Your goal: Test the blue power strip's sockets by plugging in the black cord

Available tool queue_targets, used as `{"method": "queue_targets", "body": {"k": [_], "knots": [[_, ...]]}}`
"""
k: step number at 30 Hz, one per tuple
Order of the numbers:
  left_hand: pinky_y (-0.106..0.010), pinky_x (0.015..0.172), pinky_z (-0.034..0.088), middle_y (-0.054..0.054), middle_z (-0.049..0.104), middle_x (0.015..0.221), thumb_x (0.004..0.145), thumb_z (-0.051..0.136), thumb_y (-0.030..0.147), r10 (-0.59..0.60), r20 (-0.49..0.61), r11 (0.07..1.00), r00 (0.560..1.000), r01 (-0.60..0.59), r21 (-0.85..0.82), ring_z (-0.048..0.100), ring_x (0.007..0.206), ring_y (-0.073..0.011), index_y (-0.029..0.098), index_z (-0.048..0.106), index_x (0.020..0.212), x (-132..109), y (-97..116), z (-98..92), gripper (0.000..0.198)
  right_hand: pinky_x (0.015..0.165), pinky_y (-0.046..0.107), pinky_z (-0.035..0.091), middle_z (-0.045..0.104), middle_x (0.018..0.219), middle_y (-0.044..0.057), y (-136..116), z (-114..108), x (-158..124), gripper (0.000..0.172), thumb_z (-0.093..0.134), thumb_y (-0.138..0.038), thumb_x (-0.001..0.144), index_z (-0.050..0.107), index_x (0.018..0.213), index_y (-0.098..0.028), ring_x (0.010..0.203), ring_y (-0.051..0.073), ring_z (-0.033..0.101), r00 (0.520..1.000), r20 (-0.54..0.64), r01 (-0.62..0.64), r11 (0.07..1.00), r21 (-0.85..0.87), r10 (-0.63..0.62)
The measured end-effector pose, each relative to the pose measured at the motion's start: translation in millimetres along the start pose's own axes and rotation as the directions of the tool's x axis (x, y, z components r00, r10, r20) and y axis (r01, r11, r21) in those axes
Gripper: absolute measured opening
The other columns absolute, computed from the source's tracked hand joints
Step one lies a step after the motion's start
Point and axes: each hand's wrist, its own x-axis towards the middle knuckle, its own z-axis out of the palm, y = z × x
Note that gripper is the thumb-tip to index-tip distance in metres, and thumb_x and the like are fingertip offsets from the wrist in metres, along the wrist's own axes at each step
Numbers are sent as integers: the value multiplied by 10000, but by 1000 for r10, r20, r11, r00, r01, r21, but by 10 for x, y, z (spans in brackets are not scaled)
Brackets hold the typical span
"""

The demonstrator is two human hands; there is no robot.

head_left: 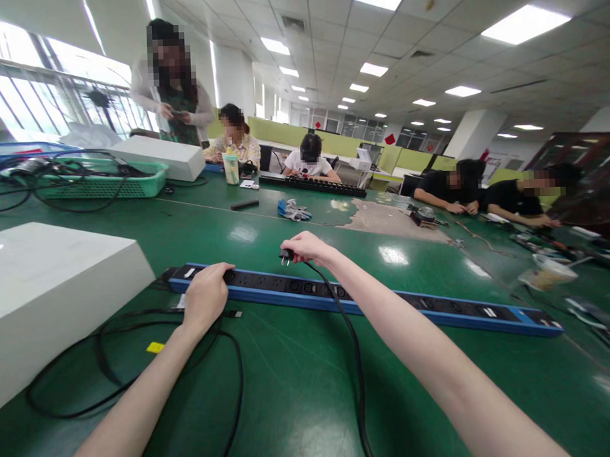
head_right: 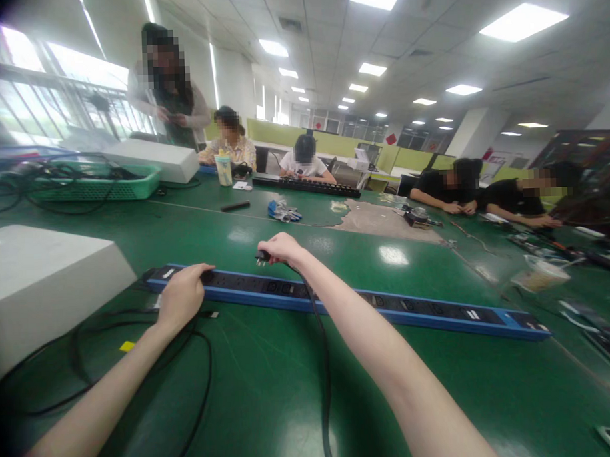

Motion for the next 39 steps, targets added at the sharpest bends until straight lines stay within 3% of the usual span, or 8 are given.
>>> {"method": "queue_targets", "body": {"k": [3,6,10,12,15,20,30,39], "knots": [[-391,1053,456,-84,723,1213,921,378,141,3,3,1000,1000,-3,2,635,1182,-261,213,699,1174,1,-7,3,415,499,172,451,678,606,13,-95,82,26,242,576,-372,925,679,863,-162,497,102,619,983,-161,108,990,95,-92],[-392,1045,460,-83,728,1201,922,381,141,9,-1,1000,1000,-9,1,639,1173,-263,216,699,1169,3,-7,4,410,621,202,492,706,680,-4,-163,229,-20,184,565,-362,951,659,945,-204,592,122,676,927,-254,271,961,-53,-275],[-389,1037,460,-86,729,1190,926,380,142,16,-7,1000,1000,-16,4,641,1161,-261,215,696,1165,2,0,1,403,747,263,459,739,816,16,-94,555,-139,163,588,-383,963,661,948,-238,797,188,704,811,-205,410,782,-469,-548],[-387,1032,459,-89,729,1183,926,379,139,18,-4,1000,1000,-18,8,642,1152,-260,213,696,1159,1,2,-3,400,742,277,431,746,873,32,-14,708,-164,206,552,-424,996,658,998,-247,834,209,697,788,-110,447,686,-574,-606],[-385,1029,456,-88,728,1177,916,379,125,15,0,1000,1000,-15,12,640,1149,-258,211,697,1152,2,2,-8,406,727,279,397,745,919,44,97,818,-140,250,516,-463,1029,643,1072,-252,846,214,685,786,0,488,621,-614,-618],[-384,1027,456,-90,729,1177,909,380,124,7,-4,1000,1000,-7,8,639,1150,-261,209,699,1156,4,1,-12,412,703,269,363,731,955,24,207,762,-84,252,523,-487,1038,611,1116,-264,851,197,660,762,65,567,615,-549,-644],[-385,1032,458,-87,727,1191,911,381,132,12,2,1000,1000,-12,8,635,1158,-260,216,699,1152,-3,10,-15,408,779,252,391,711,1036,30,350,732,-66,212,543,-440,1040,591,1113,-247,920,170,639,709,43,648,627,-433,-704],[-386,1045,460,-86,728,1187,905,382,130,1,3,1000,1000,-1,7,638,1164,-260,217,699,1147,1,17,-14,408,700,226,339,674,891,-14,346,639,12,199,581,-428,1018,630,1065,-241,762,130,578,707,102,683,639,-353,-700]]}}
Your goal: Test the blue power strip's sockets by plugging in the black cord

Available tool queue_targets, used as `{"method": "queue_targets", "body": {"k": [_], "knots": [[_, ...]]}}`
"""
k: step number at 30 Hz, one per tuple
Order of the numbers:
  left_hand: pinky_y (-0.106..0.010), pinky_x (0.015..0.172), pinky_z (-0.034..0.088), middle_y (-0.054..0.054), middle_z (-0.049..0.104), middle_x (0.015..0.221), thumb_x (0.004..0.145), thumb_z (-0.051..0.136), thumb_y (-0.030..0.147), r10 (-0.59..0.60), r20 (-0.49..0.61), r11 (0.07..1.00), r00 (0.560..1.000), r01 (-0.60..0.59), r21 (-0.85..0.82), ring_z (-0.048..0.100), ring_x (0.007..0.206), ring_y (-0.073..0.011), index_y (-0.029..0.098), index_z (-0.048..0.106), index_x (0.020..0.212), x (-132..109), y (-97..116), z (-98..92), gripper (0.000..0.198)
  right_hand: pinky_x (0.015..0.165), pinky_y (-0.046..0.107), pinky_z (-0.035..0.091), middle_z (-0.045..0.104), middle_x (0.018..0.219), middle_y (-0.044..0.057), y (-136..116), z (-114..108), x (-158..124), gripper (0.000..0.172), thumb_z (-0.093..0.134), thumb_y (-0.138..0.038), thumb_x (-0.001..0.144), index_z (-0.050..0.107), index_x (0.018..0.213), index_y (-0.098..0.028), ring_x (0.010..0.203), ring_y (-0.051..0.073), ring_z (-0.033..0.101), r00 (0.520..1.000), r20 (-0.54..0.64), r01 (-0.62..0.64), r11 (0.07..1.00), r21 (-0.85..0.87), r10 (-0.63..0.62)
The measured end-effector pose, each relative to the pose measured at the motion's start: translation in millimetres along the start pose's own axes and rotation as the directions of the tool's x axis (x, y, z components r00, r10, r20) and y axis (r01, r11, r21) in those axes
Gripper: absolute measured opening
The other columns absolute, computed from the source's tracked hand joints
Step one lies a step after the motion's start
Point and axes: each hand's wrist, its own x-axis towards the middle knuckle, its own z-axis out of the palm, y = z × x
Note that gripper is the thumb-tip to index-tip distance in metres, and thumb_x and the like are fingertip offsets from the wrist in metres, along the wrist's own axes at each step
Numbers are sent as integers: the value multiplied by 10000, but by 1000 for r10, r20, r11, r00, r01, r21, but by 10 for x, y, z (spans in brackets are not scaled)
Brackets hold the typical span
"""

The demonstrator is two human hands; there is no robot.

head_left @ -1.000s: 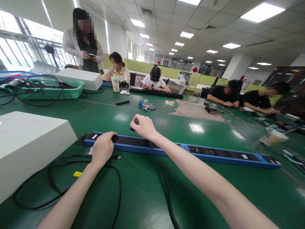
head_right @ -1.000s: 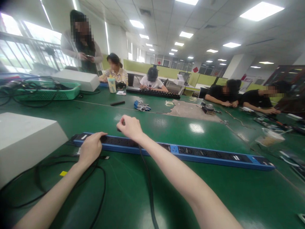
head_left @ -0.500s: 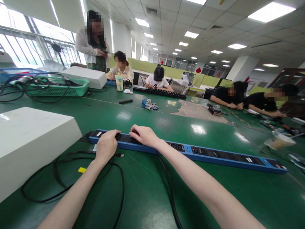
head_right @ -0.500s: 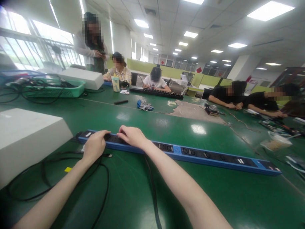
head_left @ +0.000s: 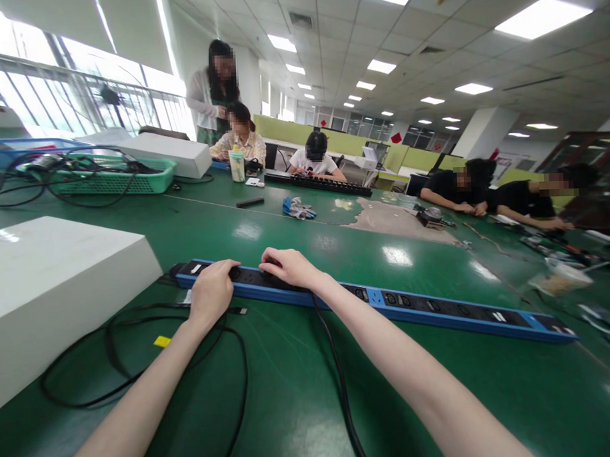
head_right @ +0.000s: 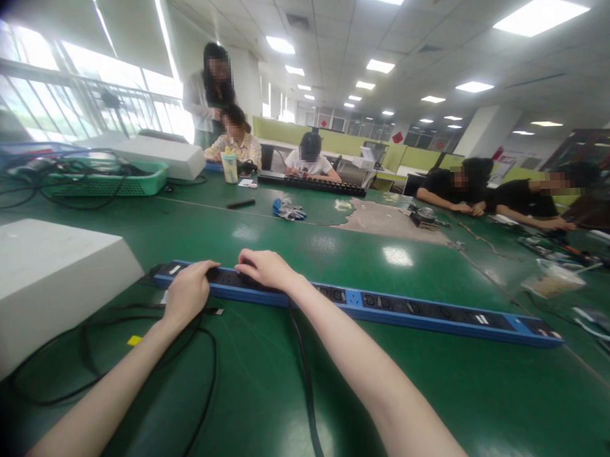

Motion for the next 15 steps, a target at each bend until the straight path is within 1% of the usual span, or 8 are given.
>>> {"method": "queue_targets", "body": {"k": [5,10,15], "knots": [[-380,1038,462,-83,724,1193,904,377,127,2,8,1000,1000,-2,3,635,1162,-259,215,690,1152,2,0,-5,409,698,222,335,683,911,-12,1,-19,5,194,586,-423,1017,635,1075,-244,769,128,581,999,48,23,1000,-9,-23],[-389,1042,460,-88,725,1200,907,380,139,-8,5,1000,1000,8,-10,633,1170,-262,217,698,1156,4,11,-8,411,739,226,359,705,968,0,-45,-27,11,168,590,-417,1013,636,1051,-260,854,151,617,992,126,14,999,-45,-8],[-399,1043,461,-94,728,1199,915,383,152,0,-1,1000,1000,0,-19,636,1171,-267,217,703,1170,5,1,3,415,749,225,368,699,973,-4,-55,-13,-16,175,602,-401,1005,636,1084,-248,842,143,603,995,95,-10,1000,19,8]]}}
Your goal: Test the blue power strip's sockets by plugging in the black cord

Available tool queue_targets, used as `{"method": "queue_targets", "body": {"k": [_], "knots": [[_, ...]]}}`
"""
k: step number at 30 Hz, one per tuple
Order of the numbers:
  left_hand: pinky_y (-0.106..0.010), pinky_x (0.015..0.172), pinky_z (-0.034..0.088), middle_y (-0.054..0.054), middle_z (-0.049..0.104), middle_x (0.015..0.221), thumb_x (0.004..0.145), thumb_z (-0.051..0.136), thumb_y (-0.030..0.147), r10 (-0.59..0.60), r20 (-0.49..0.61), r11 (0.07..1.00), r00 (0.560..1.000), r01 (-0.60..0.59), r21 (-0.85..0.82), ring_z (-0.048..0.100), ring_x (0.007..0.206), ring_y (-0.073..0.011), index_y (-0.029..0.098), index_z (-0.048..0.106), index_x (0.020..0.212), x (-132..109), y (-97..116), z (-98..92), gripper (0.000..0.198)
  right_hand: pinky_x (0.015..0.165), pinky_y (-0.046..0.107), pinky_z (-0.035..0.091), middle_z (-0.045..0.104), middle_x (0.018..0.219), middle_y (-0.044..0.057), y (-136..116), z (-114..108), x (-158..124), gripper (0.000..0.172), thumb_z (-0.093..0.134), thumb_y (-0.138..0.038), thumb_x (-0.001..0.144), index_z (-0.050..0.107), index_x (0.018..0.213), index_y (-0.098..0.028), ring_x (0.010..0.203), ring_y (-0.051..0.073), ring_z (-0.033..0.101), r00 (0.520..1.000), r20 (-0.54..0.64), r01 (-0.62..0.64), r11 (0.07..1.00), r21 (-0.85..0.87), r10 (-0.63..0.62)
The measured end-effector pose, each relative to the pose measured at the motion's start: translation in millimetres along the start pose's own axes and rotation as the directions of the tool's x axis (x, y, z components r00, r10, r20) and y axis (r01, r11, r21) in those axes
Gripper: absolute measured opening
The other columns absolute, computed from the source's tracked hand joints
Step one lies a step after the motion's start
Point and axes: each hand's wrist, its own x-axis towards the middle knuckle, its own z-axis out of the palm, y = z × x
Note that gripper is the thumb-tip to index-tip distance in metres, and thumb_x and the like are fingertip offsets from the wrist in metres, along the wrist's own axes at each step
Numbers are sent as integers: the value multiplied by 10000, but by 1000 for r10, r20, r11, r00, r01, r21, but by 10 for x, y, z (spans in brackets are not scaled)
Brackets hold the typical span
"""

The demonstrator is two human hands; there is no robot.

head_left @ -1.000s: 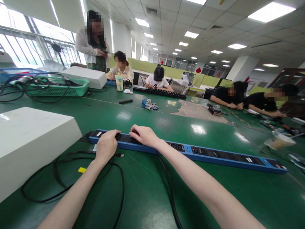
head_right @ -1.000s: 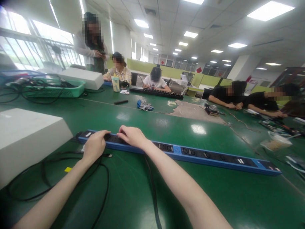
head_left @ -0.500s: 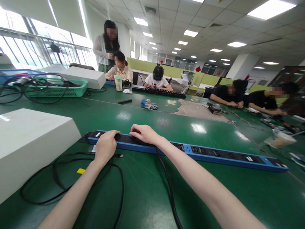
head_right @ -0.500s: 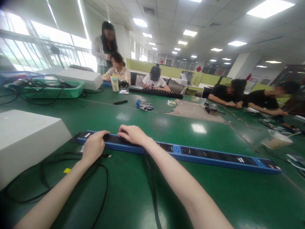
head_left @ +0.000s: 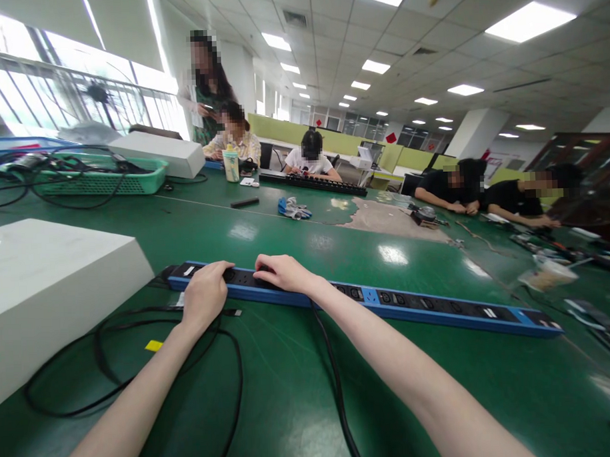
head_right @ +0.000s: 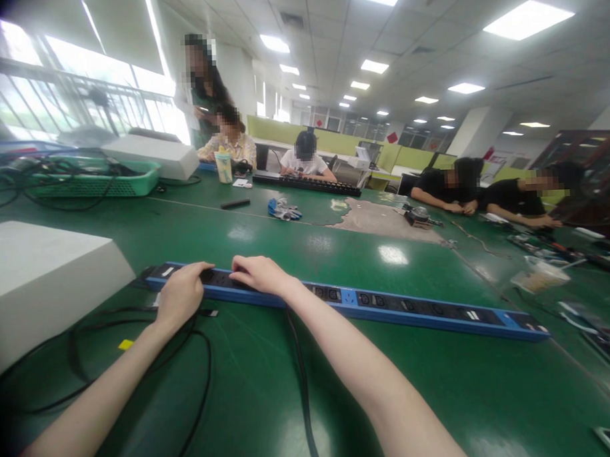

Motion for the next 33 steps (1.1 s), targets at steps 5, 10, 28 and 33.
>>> {"method": "queue_targets", "body": {"k": [5,10,28,33], "knots": [[-389,1034,466,-89,725,1202,922,373,149,6,6,1000,1000,-6,6,639,1162,-261,218,697,1174,1,-16,6,416,730,220,365,664,888,-20,38,43,-2,202,618,-402,992,644,1081,-223,777,128,570,1000,0,-15,998,55,15],[-392,1031,470,-96,723,1204,923,378,158,5,11,1000,1000,-5,13,640,1164,-264,216,701,1172,7,-19,6,413,733,220,369,657,886,-13,24,39,-36,232,634,-404,982,629,1118,-216,784,131,571,1000,-17,-25,998,63,26],[-394,1043,463,-96,721,1213,931,370,154,14,4,1000,1000,-14,10,637,1179,-266,216,696,1178,3,-37,22,414,682,218,349,636,840,-32,13,20,-42,275,644,-448,976,613,1151,-238,736,122,565,999,8,-41,999,24,41],[-397,1037,463,-95,720,1213,934,370,158,15,12,1000,1000,-15,13,636,1172,-267,214,691,1178,10,-45,23,407,656,231,321,652,864,-32,5,-38,-12,296,659,-507,957,638,1141,-276,753,131,565,998,50,-31,998,-56,34]]}}
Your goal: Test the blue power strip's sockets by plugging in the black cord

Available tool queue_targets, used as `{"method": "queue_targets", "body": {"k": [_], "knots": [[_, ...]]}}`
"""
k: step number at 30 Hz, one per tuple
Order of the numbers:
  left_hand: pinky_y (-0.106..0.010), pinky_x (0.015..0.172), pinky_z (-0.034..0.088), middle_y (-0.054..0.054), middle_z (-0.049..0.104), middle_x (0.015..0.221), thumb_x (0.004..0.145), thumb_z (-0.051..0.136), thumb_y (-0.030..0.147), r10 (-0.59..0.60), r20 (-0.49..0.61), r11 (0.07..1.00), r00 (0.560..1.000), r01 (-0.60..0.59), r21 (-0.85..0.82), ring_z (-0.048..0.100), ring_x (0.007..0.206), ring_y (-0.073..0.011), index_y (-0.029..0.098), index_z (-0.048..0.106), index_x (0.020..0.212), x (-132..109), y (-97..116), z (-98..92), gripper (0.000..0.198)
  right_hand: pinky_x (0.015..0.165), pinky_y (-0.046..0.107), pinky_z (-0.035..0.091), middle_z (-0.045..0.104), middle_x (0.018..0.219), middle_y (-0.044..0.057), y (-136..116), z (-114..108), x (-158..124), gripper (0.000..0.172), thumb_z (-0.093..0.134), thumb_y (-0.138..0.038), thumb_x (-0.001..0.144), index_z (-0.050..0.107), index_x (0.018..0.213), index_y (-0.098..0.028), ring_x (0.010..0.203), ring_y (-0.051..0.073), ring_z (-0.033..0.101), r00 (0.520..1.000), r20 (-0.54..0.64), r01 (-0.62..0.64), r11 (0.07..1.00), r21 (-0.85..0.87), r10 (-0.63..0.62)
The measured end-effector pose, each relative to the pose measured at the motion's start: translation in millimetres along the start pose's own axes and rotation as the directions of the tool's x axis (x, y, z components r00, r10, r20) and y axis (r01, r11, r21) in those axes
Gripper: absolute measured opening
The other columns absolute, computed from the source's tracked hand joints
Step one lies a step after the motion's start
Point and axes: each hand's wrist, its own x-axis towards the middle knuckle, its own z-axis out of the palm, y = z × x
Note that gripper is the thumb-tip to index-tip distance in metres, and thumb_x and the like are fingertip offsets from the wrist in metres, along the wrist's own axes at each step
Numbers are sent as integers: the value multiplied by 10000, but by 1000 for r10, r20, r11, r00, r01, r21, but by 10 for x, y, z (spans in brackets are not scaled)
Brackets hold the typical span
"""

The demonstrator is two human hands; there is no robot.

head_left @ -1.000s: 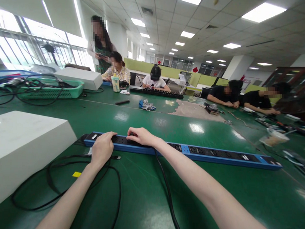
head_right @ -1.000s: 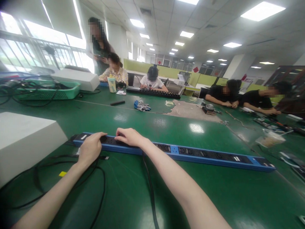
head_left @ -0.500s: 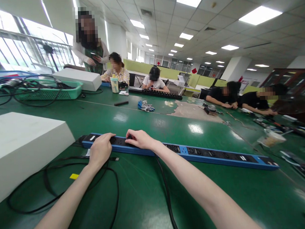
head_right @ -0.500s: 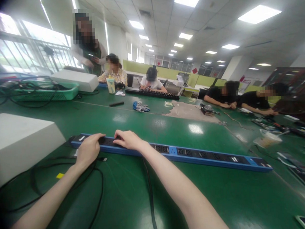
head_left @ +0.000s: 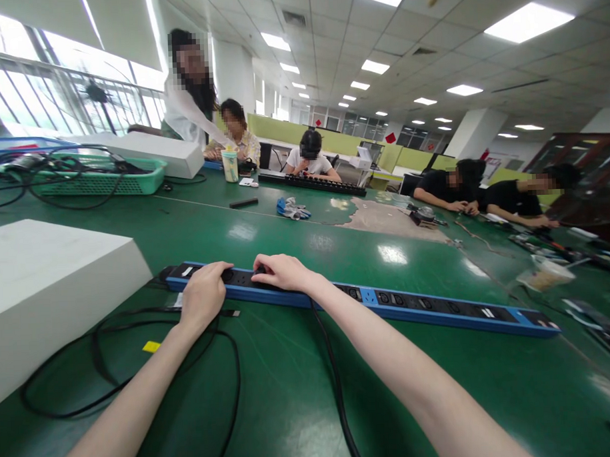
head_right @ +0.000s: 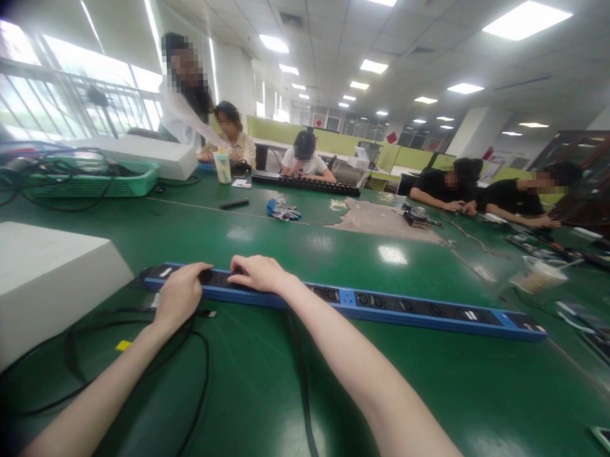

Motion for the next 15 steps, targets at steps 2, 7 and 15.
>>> {"method": "queue_targets", "body": {"k": [2,7,15], "knots": [[-401,1037,461,-95,722,1206,938,367,164,6,3,1000,1000,-6,-2,638,1165,-266,213,692,1174,3,10,-7,405,659,236,320,657,870,-29,6,-68,19,323,666,-546,942,658,1143,-294,774,142,566,999,36,-2,999,-32,3],[-412,1049,449,-96,727,1194,964,395,234,35,10,999,999,-35,17,637,1163,-271,216,696,1174,8,99,-46,368,814,270,392,657,1015,36,109,-199,75,358,482,-531,1045,718,1095,-266,980,182,563,983,-160,-107,987,-119,87],[-461,1124,379,-49,716,1279,994,439,338,120,55,991,991,-123,51,589,1254,-277,303,704,1259,11,199,-64,376,738,238,414,711,935,-9,410,40,334,377,535,-580,992,691,943,-241,817,153,598,956,109,-285,952,109,274]]}}
